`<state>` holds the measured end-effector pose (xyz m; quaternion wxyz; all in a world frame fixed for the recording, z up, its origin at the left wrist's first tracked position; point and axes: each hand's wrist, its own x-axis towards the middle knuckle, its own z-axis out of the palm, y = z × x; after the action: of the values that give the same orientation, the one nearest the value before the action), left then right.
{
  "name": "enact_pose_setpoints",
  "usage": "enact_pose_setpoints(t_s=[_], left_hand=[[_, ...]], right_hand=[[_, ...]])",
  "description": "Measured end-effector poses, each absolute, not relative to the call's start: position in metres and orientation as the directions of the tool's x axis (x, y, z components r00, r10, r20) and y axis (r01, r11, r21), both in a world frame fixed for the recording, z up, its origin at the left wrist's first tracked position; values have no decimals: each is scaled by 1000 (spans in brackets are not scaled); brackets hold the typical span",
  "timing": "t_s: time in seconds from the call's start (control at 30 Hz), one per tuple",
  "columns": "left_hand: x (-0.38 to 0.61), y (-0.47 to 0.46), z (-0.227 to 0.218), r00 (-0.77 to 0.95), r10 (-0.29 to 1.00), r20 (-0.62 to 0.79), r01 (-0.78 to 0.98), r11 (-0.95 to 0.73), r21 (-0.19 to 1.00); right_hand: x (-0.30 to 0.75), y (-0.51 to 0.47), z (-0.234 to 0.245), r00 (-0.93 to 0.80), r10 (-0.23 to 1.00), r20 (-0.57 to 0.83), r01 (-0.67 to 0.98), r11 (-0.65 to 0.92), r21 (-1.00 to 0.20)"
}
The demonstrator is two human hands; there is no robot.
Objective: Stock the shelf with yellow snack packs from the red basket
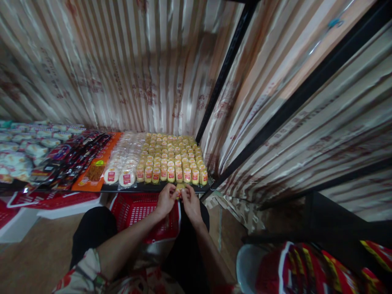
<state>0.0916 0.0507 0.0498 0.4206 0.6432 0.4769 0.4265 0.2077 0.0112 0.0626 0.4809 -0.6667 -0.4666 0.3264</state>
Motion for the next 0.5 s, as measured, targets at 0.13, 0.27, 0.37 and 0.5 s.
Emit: enact_pose_setpoints(t_s=[0.13, 0.27, 0.37, 0.5], left_hand=[[101, 60, 58, 128, 984, 125, 269, -155, 951], [109, 68, 61, 87, 992, 96, 298, -118, 947], [112, 71, 64, 78, 995, 65, 320, -87, 944], [113, 74, 68, 58, 996, 68, 303, -82, 949]], right_hand=[[202, 13, 61, 399, 912, 95, 368, -65, -928], [199, 17, 51, 408, 892, 195, 449, -10, -893], [198, 20, 43, 419, 866, 274, 525, 15, -851], [198, 22, 41, 397, 860, 321, 560, 50, -827]])
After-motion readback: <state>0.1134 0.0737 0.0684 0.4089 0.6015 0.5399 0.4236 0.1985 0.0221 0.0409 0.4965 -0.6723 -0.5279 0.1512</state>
